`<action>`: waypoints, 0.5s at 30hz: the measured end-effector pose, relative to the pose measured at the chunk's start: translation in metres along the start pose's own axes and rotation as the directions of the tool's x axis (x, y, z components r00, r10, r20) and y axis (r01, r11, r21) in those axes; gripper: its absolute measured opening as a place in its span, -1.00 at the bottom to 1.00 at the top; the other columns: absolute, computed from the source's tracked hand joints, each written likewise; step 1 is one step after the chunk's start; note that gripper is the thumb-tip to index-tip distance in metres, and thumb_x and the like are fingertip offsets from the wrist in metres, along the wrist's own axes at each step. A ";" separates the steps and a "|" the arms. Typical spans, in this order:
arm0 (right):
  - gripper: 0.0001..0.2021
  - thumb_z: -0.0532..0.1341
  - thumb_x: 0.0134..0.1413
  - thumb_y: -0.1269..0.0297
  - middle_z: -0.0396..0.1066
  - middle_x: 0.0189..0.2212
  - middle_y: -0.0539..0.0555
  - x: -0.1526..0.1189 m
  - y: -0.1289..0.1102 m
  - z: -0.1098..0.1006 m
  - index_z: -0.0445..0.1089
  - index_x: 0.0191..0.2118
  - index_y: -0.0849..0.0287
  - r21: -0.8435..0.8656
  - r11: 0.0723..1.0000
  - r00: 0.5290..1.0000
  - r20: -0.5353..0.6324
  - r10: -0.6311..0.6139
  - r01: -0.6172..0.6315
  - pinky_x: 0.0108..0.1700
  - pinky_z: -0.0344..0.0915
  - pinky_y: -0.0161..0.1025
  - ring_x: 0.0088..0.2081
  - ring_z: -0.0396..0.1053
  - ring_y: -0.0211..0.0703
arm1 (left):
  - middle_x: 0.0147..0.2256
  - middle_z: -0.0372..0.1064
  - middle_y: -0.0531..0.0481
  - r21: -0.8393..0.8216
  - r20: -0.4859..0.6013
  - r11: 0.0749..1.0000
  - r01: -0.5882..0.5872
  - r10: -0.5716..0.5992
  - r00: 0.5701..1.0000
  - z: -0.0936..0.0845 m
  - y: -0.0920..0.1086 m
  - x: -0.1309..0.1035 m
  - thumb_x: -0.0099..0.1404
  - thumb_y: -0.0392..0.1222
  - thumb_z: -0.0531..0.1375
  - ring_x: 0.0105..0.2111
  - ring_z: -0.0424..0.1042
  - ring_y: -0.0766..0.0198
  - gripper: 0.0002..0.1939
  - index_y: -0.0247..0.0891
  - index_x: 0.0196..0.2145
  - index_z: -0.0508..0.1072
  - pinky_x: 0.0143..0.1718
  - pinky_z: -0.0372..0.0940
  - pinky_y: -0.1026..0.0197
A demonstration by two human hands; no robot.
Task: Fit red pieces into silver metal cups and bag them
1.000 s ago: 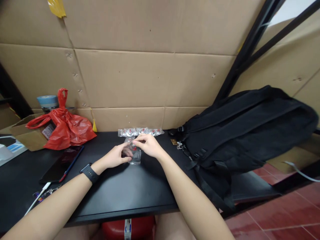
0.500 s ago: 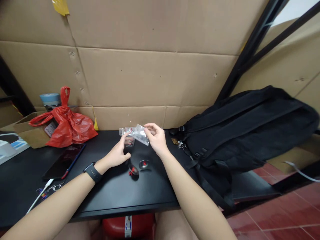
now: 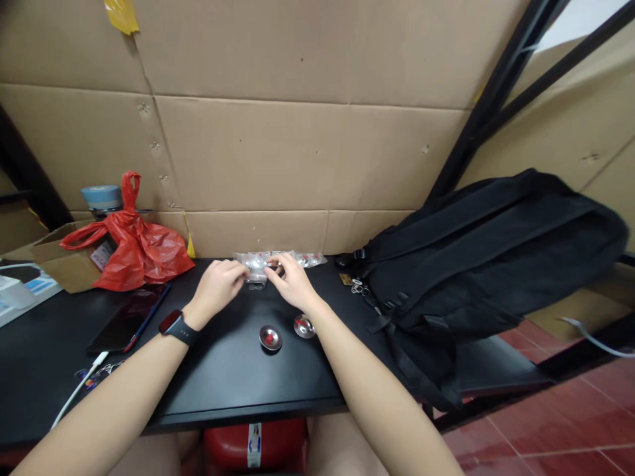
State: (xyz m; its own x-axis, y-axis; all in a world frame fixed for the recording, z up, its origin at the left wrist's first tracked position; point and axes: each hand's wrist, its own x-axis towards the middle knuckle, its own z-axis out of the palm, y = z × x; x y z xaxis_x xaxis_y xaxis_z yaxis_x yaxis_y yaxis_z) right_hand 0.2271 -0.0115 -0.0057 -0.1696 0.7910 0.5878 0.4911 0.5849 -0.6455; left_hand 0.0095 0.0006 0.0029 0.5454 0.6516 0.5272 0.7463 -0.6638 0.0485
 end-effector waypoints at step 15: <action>-0.80 0.31 0.05 0.34 0.56 -0.22 0.13 0.027 0.014 0.033 0.52 -0.15 0.16 -0.411 0.910 0.929 0.355 0.106 0.053 0.01 0.30 -0.12 -0.13 0.48 -0.02 | 0.11 0.35 -0.21 0.031 0.067 0.934 0.356 -0.357 0.932 0.017 -0.042 -0.014 0.31 -0.10 0.13 0.14 0.25 -0.12 -0.65 -0.17 0.03 0.43 0.12 0.13 -0.16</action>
State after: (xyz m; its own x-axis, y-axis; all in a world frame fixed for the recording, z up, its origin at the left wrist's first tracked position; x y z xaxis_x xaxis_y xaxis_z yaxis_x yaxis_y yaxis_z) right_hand 0.2014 0.0237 -0.0146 -0.4090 0.8604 0.3039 0.7891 0.5008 -0.3558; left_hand -0.0231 0.0253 -0.0210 0.2671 0.8689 0.4167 0.9031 -0.3766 0.2063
